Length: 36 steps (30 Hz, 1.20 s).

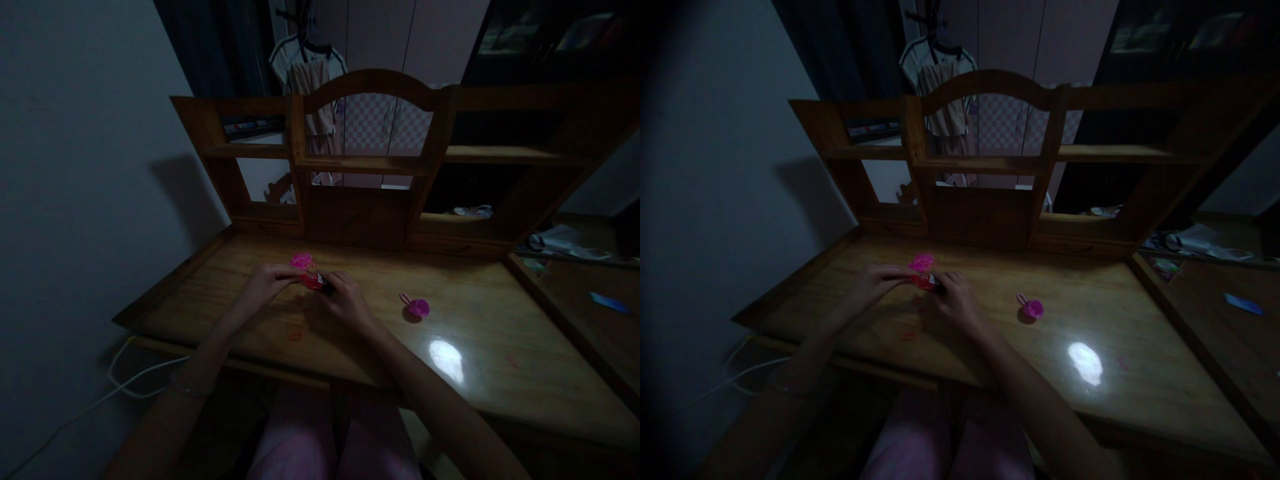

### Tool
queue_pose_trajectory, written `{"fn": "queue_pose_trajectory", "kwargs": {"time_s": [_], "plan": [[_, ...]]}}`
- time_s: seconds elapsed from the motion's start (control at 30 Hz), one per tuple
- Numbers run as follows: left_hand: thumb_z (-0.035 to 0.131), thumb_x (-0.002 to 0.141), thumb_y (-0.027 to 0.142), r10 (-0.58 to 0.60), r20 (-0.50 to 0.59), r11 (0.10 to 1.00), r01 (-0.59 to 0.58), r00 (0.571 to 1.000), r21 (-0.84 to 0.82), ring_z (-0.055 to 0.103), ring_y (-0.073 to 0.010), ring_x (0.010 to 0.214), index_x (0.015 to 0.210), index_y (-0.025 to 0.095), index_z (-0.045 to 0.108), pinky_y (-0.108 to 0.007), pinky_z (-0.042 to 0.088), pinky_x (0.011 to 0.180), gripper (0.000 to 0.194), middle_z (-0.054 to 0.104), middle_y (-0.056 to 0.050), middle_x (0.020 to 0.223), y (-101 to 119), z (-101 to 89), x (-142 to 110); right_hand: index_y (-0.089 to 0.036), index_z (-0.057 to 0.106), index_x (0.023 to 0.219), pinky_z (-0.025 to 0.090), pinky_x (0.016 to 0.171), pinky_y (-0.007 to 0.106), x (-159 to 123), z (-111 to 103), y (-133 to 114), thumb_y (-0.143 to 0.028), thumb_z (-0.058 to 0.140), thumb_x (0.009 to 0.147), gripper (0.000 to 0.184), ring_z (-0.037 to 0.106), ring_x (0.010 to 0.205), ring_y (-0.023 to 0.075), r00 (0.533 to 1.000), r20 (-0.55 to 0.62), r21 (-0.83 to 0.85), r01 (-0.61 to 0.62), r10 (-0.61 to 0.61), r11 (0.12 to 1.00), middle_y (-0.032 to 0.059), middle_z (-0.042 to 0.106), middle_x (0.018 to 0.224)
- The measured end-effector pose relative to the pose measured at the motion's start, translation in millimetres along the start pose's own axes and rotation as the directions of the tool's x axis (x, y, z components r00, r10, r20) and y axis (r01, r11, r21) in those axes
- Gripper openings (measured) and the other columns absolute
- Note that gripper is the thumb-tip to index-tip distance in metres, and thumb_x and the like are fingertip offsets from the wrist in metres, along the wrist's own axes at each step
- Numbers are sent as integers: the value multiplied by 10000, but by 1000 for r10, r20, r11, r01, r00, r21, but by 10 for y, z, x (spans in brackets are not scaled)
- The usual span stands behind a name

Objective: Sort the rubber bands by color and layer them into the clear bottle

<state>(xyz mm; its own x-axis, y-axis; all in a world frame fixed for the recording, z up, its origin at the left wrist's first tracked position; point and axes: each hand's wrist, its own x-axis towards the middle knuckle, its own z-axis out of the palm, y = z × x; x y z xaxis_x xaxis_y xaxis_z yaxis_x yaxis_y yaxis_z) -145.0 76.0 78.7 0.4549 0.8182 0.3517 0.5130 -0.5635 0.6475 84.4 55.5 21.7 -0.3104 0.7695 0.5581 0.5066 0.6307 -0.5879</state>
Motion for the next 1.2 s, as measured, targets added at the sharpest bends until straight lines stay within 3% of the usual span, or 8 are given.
{"fn": "queue_pose_trajectory", "kwargs": {"time_s": [0.17,0.4,0.63,0.9,1.2], "plan": [[533,924,236,99,71,994,-102,993,41,651,-212,1090,1143,257,700,-394,496,996,276,703,-44,1177,62,-4,-30,-254,570,1289,469,914,384,6,2,19,-245,648,838,458,586,1048,238,1000,-14,22,-12,13,1000,79,651,1150],[681,845,328,148,-201,980,-117,968,159,657,-181,895,921,252,755,-335,542,817,131,686,-32,981,159,25,-25,-259,573,1288,465,933,375,-7,19,8,-262,663,834,463,588,1075,226,1000,-5,118,12,-12,993,67,652,1178],[587,917,309,168,-115,974,-147,979,176,670,-182,941,1059,265,722,-354,536,883,200,719,-27,1040,253,-16,-75,-255,576,1288,457,945,382,5,37,-2,-258,662,833,463,589,1084,227,1000,-29,150,16,-11,988,66,655,1189],[591,911,305,231,-178,938,-170,957,303,635,-189,959,1011,228,717,-378,542,878,178,693,-53,1001,237,52,-72,-252,570,1301,457,944,376,15,6,-35,-255,661,836,474,593,1077,225,999,-38,159,14,-8,987,68,658,1184],[576,898,227,285,-153,920,-225,946,321,577,-209,1047,992,215,707,-419,512,929,161,601,-72,1063,288,93,-33,-245,574,1289,460,932,374,15,8,-10,-266,657,841,457,593,1059,226,999,-32,135,18,-14,991,73,662,1161]]}}
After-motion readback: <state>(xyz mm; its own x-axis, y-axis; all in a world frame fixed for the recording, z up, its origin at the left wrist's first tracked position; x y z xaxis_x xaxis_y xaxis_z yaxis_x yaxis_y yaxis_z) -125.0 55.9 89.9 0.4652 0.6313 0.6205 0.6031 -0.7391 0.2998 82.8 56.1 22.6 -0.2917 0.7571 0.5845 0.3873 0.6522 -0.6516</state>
